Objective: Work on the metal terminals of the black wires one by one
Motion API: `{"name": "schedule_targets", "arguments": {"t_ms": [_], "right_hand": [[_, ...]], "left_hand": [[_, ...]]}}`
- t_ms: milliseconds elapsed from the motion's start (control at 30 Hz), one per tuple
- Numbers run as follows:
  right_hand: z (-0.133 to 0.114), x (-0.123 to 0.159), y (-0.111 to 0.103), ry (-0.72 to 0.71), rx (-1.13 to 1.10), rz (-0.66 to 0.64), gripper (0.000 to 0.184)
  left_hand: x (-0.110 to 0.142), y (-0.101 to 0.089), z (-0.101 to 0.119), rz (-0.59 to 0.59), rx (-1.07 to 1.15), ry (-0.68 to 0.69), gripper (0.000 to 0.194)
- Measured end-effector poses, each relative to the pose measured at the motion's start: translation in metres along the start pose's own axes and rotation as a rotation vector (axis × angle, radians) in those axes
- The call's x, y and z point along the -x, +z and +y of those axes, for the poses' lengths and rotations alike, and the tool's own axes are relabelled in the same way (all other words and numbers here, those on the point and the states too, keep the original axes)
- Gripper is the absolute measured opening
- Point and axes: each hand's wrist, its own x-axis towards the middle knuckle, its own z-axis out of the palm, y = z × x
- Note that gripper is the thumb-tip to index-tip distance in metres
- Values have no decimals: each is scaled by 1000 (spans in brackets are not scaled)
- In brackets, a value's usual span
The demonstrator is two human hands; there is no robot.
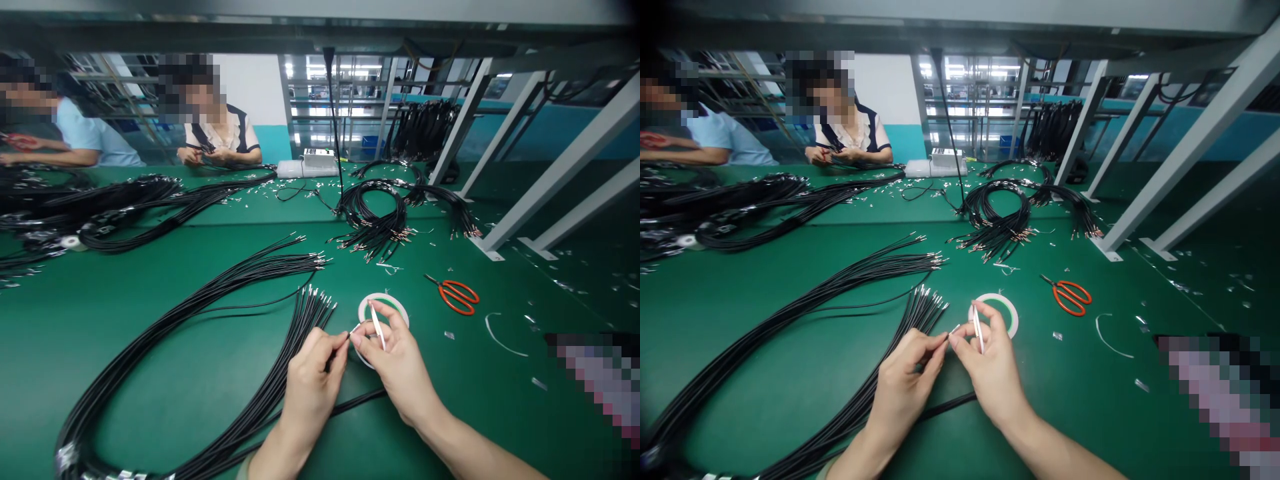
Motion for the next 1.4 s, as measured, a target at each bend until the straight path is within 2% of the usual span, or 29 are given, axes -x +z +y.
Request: {"name": "schedule_targets", "arguments": {"t_ms": [200,333,433,733,1000,1133,1400], "right_hand": [[-2,-1,0,19,-14,7,58],[-2,-1,1,5,-12,8,58],[-2,-1,1,-13,-5,-5,56],[-3,0,0,-26,-14,-45,52],[-5,-3,-1,-23,-31,-88,54],[-8,-3,-1,21,-48,-107,53],[-8,-4,-4,39,-33,-139,51]], "left_hand": [[3,3,-5,29,9,58,13],[3,2,-4,36,38,25,12],[3,2,-3,17,92,-48,12],[0,0,2,-53,402,-390,13],[-10,-1,4,-45,734,-677,23],[-12,-3,5,-87,780,-747,28],[-10,-7,1,-194,831,-781,31]]}}
